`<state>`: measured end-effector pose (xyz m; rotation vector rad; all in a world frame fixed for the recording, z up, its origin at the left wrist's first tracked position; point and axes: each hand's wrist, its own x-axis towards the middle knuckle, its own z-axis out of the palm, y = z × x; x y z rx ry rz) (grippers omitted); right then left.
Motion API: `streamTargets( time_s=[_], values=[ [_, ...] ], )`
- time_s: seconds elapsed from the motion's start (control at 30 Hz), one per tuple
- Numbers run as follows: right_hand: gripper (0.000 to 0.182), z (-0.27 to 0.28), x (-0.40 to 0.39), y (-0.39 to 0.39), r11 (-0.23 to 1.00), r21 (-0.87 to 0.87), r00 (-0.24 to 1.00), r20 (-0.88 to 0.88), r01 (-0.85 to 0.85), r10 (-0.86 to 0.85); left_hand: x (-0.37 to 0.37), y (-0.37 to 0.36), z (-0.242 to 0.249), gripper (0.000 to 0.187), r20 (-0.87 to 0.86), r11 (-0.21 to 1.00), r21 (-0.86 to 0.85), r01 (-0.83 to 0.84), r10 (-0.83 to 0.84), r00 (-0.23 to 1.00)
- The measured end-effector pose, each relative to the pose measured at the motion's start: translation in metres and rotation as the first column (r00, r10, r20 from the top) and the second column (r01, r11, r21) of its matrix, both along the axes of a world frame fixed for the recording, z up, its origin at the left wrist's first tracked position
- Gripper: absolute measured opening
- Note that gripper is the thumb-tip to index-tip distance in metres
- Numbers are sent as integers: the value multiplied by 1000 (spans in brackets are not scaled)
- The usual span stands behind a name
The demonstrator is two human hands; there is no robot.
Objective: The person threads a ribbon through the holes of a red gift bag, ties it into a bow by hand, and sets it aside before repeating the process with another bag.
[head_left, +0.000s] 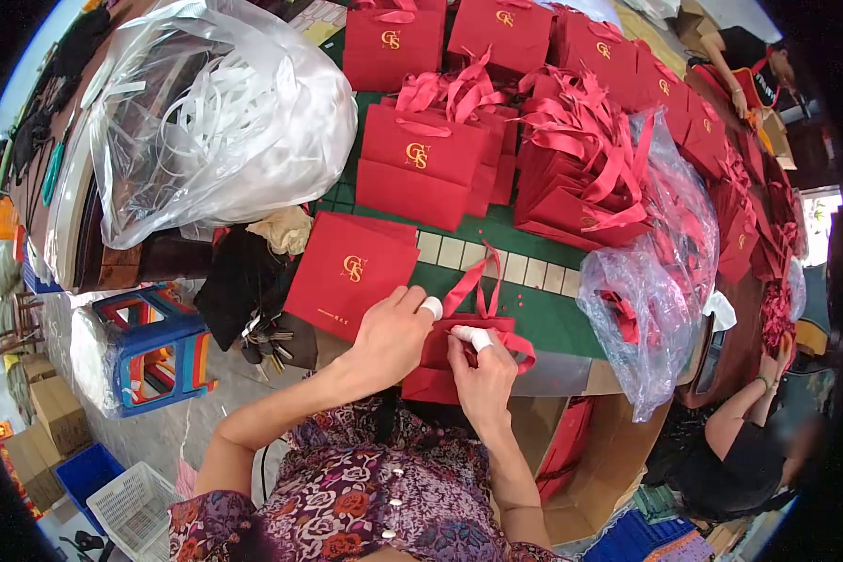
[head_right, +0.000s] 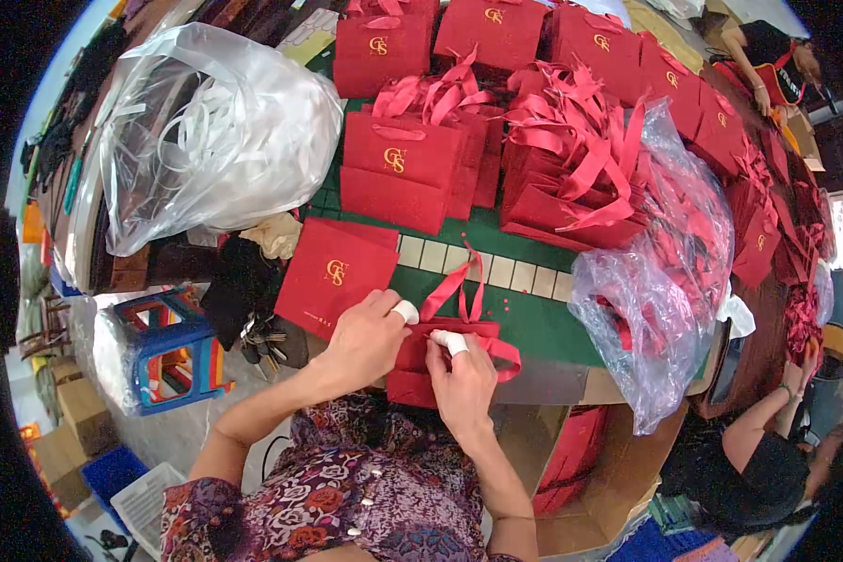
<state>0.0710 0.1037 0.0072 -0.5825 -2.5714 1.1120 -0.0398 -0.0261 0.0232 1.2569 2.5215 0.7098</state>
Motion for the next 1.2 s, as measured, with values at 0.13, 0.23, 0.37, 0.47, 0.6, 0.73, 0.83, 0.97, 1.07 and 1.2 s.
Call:
streamTargets(
  time_s=[0.13, 0.23, 0.37, 0.47, 0.6, 0.73, 0.83, 0.97, 1.07, 1.2],
  values=[
    [15, 3, -3, -3, 999, -40, 1000, -21, 10, -11, 3, 2, 4, 17, 43, 999, 49, -16, 14, 999],
    [15, -2, -4, -4, 1000, 0, 996, -90, 23, -23, 5, 1, 3, 18, 28, 995, 101, 16, -19, 999],
    [16, -5, -4, -8, 997, -46, 997, -52, 56, -59, 8, 1, -4, 18, 139, 998, 54, 13, -20, 990],
    [16, -5, -6, -12, 994, -74, 997, -8, 77, -77, 8, 1, -3, 14, 266, 997, 22, -73, 65, 962],
    [17, -13, -4, -15, 998, 28, 995, -82, 57, -55, 2, 2, -6, 11, 383, 993, 32, -109, 89, 919],
    [18, -17, -3, -7, 974, 224, 976, -204, -32, 79, -4, 4, -1, 9, 500, 990, 79, -115, 60, 864],
    [18, -11, -1, -6, 980, 197, 991, -126, -14, 40, -3, 3, -4, 10, 492, 986, 139, -94, 13, 871],
    [16, 2, 3, -3, 1000, -7, 1000, -8, 4, -4, -1, 1, -4, 12, 526, 986, 144, -84, -4, 851],
    [15, 5, 4, 1, 999, -50, 999, 31, 14, -12, -1, 3, -3, 12, 502, 979, 167, -117, 18, 865],
    [14, 6, 10, 3, 998, -66, 998, 55, -24, 28, -3, 4, -8, 12, 467, 981, 167, -96, 7, 884]
  ],
)
